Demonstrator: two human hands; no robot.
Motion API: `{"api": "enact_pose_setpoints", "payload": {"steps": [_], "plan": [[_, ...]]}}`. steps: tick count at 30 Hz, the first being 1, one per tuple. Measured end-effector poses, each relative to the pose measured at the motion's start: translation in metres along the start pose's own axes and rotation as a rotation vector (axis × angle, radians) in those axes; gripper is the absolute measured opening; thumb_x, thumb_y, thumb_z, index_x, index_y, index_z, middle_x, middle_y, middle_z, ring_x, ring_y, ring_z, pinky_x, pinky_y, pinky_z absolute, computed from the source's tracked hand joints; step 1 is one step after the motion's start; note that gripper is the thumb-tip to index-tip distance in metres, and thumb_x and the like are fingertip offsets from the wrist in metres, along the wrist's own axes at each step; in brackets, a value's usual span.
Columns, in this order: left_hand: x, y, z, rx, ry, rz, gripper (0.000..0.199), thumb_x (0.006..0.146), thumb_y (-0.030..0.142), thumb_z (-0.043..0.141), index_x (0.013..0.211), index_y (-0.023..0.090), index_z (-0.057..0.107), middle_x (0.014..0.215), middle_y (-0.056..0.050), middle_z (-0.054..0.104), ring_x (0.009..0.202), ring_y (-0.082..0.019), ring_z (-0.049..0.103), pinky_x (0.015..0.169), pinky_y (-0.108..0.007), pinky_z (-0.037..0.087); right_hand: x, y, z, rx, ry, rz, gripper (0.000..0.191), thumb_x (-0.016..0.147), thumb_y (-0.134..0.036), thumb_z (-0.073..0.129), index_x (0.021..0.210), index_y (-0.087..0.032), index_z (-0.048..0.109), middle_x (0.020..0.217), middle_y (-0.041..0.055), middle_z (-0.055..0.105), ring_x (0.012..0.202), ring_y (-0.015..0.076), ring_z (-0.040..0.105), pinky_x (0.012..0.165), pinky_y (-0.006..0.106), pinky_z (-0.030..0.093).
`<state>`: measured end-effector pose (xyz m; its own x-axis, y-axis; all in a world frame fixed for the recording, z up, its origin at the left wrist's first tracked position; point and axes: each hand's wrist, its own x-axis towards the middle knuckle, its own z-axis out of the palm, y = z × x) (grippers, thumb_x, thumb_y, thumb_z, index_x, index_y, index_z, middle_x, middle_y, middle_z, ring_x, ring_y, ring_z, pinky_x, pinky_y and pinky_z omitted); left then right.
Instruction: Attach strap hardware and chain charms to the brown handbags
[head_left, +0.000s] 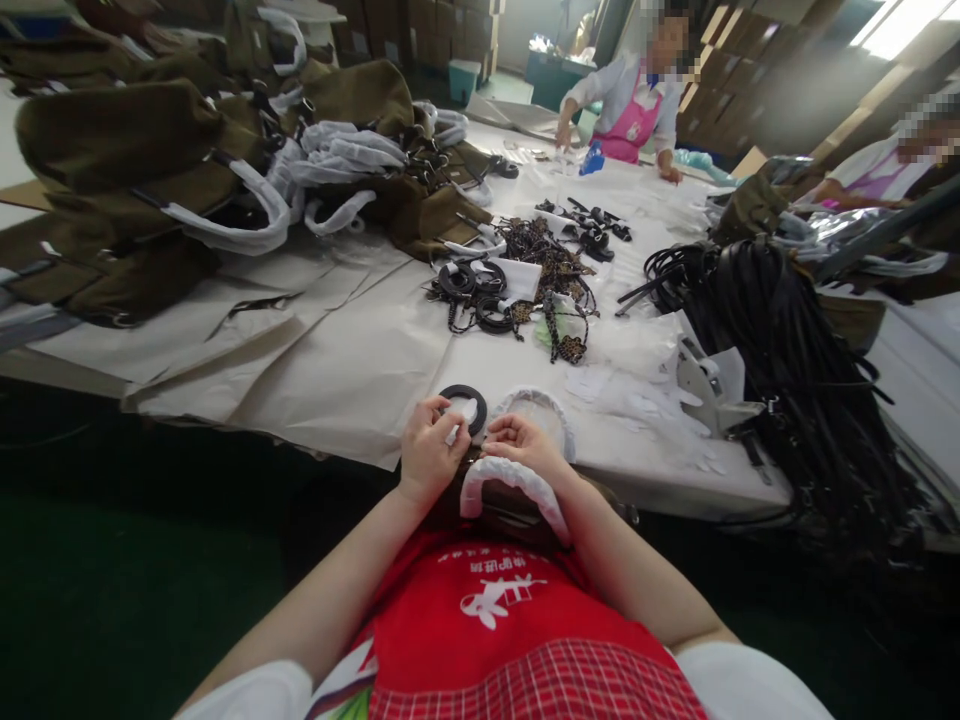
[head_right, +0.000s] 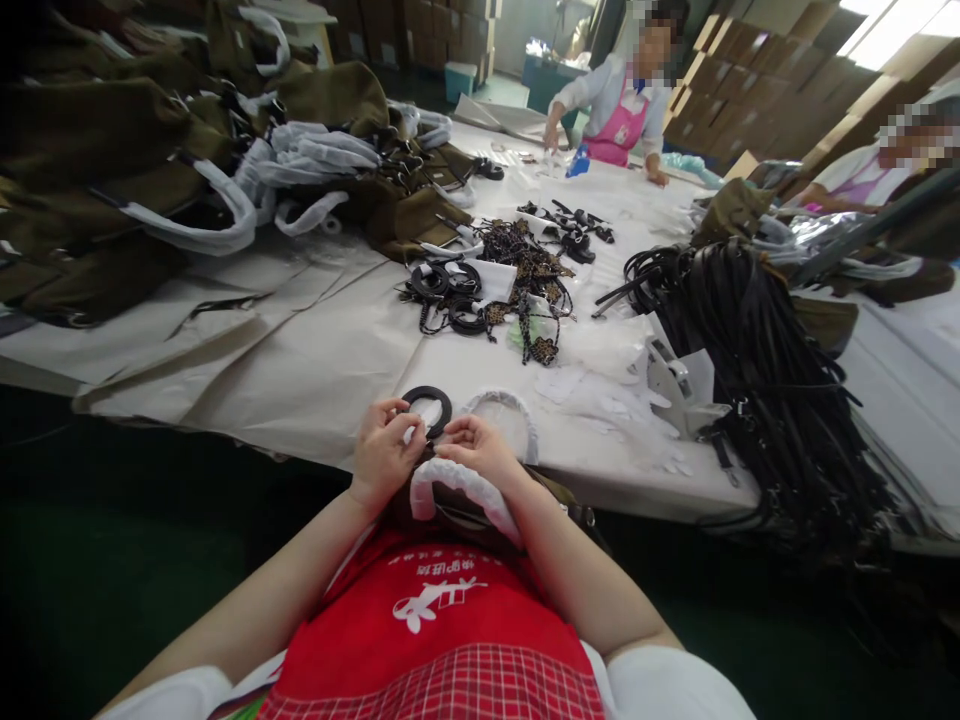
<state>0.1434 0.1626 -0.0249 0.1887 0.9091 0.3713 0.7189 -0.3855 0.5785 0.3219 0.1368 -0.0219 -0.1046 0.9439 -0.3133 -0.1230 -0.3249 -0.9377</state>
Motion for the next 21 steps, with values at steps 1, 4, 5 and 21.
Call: {"api": "enact_pose_setpoints", "payload": {"steps": [1,4,5,21], "plan": [[0.000,0.003,-0.002,-0.051,0.010,-0.025,0.019,0.089,0.031,0.055,0.085,0.019,0.069,0.116,-0.010,0.057,0.080,-0.017,0.056,0.086,-0.033,0.048,-0.004,0.000,0.000,0.077,-0.032,0.011,0.052,0.053,-0.043,0.088,0.089,-0.021,0.057,0.078,-0.0005,0.070,0.071,0.0169,0.070,0.070,0.029,0.055],[0.001,0.012,-0.005,-0.328,-0.105,-0.172,0.020,0.089,0.035,0.053,0.086,0.019,0.065,0.097,-0.006,0.063,0.059,-0.010,0.051,0.066,-0.027,0.049,-0.012,0.001,0.002,0.197,-0.024,0.022,0.057,0.047,-0.043,0.091,0.088,-0.020,0.059,0.085,0.0017,0.073,0.084,0.0198,0.073,0.083,0.034,0.056],[0.001,0.014,-0.005,-0.464,-0.179,-0.245,0.022,0.090,0.037,0.052,0.087,0.019,0.063,0.087,-0.004,0.064,0.053,-0.009,0.050,0.059,-0.025,0.047,-0.013,0.002,0.003,0.204,-0.005,0.025,0.055,0.049,-0.045,0.091,0.088,-0.020,0.060,0.085,0.0019,0.073,0.084,0.0199,0.073,0.083,0.035,0.056],[0.002,0.014,-0.011,-0.728,-0.536,-0.252,0.022,0.084,0.034,0.061,0.081,0.016,0.071,0.068,-0.001,0.069,0.058,-0.014,0.062,0.056,-0.023,0.049,-0.019,0.010,-0.003,-0.130,0.200,-0.080,0.019,0.069,-0.036,0.076,0.077,-0.019,0.073,0.068,0.0012,0.073,0.061,0.0146,0.066,0.058,0.025,0.052]]}}
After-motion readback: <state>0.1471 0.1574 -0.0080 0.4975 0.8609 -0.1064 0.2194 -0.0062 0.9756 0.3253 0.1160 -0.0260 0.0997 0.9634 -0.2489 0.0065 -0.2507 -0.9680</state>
